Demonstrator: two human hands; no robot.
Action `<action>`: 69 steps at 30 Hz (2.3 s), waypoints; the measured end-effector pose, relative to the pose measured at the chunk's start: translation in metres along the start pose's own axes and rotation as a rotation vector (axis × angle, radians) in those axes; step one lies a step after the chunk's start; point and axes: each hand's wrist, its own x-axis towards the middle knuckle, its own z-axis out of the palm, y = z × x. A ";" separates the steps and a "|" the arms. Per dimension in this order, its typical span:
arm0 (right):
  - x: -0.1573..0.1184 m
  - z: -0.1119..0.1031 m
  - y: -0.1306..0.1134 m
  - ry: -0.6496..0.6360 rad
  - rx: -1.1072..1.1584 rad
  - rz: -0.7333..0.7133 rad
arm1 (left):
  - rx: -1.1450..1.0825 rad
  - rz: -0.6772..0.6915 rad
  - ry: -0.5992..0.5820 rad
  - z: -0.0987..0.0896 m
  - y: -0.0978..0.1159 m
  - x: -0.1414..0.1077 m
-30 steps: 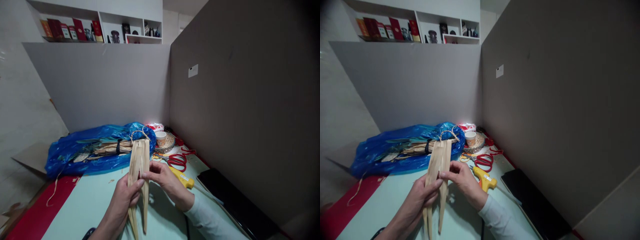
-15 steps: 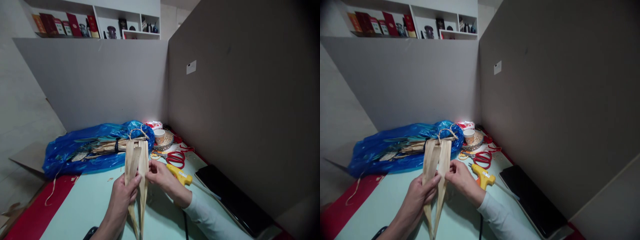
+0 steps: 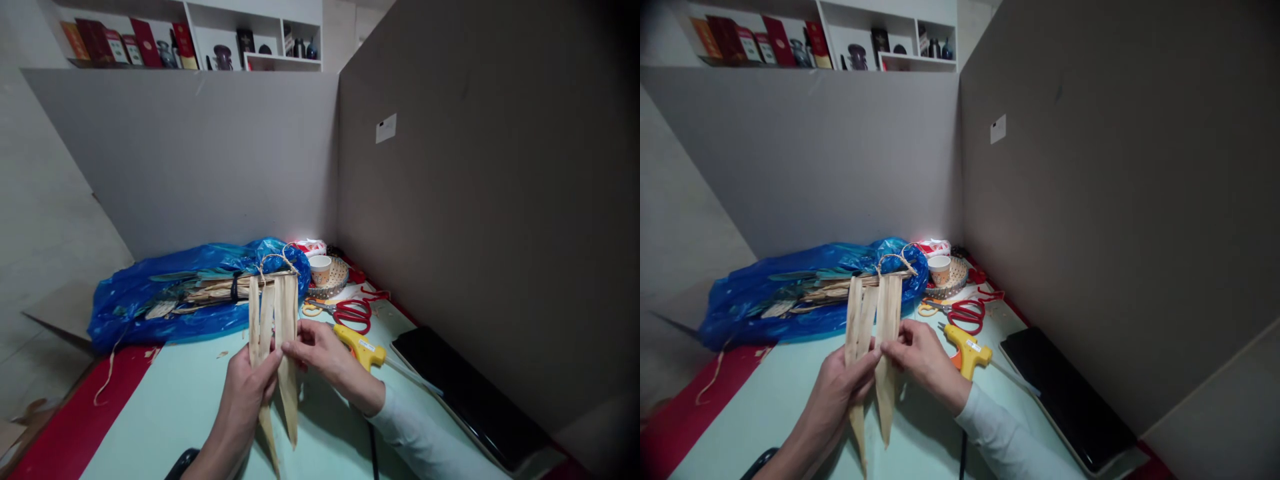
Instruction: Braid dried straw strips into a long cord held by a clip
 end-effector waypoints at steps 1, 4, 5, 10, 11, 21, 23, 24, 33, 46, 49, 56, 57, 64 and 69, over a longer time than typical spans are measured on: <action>0.000 -0.001 0.000 0.011 -0.017 0.001 | -0.002 0.006 0.007 -0.001 -0.001 0.000; 0.000 -0.002 -0.002 0.046 -0.085 0.010 | 0.008 0.014 -0.008 -0.003 -0.002 0.001; 0.000 -0.002 -0.003 0.055 -0.101 0.012 | 0.032 0.012 -0.018 -0.004 -0.002 0.002; 0.000 -0.002 0.000 0.049 -0.115 0.016 | 0.180 0.054 0.006 -0.005 0.001 0.005; 0.001 -0.002 0.001 0.048 -0.120 0.015 | 0.182 0.062 0.014 -0.005 0.002 0.006; 0.000 0.003 -0.002 0.064 -0.122 0.015 | 0.256 0.131 0.053 -0.007 -0.003 0.007; 0.000 0.004 -0.002 0.074 -0.126 0.016 | 0.305 0.166 0.064 -0.005 -0.002 0.007; -0.001 0.004 -0.002 0.079 -0.128 0.012 | 0.335 0.190 0.078 -0.004 -0.001 0.007; -0.012 0.001 -0.025 -0.160 0.191 0.015 | 0.228 0.170 0.179 -0.017 0.008 0.018; -0.027 -0.061 -0.068 -0.077 0.691 -0.303 | -0.187 -0.020 0.159 -0.040 0.003 0.036; -0.015 -0.045 -0.050 -0.114 0.414 -0.051 | -0.217 -0.060 0.122 -0.031 0.006 0.028; -0.002 -0.005 -0.013 -0.035 0.105 0.024 | -0.307 -0.072 -0.132 -0.005 0.008 0.008; -0.002 -0.002 -0.011 -0.003 0.070 0.035 | -0.280 -0.073 -0.136 -0.003 0.008 0.006; -0.005 0.001 -0.012 0.042 0.008 0.014 | -0.099 -0.038 -0.084 -0.001 0.008 0.002; -0.005 -0.002 -0.010 -0.015 0.060 0.049 | -0.111 -0.044 -0.090 -0.004 0.007 0.004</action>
